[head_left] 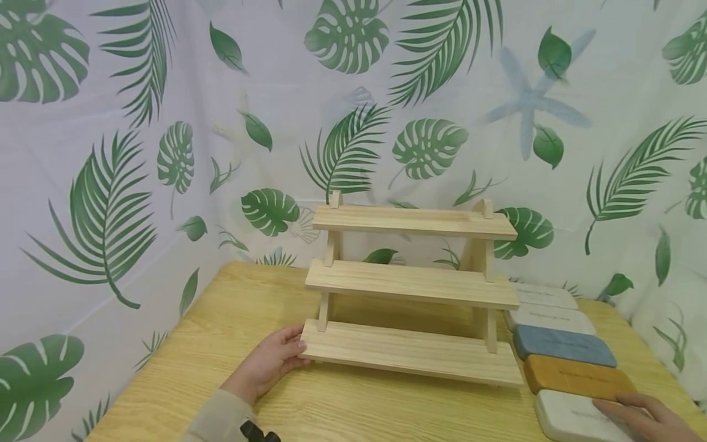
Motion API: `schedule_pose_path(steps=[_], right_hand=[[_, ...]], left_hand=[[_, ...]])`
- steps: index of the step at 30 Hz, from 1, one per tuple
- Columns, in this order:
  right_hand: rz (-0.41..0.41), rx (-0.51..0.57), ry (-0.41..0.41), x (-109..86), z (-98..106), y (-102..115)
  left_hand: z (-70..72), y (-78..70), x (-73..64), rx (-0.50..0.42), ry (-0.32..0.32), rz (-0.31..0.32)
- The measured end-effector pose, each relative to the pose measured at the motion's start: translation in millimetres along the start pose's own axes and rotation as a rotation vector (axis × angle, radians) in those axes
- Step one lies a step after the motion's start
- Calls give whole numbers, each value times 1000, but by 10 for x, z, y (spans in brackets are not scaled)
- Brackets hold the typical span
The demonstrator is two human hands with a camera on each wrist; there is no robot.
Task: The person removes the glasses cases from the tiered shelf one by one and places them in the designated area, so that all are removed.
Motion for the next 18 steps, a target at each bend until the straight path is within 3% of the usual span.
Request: schedule_pose_path(steps=[4, 11, 15, 17, 18], right_hand=[[30, -54, -67, -8, 14, 16], [52, -113, -71, 58, 17, -29], [125, -157, -126, 38, 35, 9], [228, -144, -190, 37, 53, 60], [232, -145, -219, 26, 68, 68]], left_hand=[[-8, 4, -34, -7, 2, 2], [-6, 6, -59, -19, -4, -2], [-4, 8, -44, -9, 1, -3], [4, 3, -40, -1, 7, -5], [4, 1, -33, 3, 14, -6]])
Point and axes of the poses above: each hand's wrist, its own x-axis towards the middle knuckle, its own z-axis out of the back of the hand, y = z × x, the point moved 8 cm from there along x, towards the middle knuckle, and after that the axes turned 1 degree about -x, right-handed, at the moved point
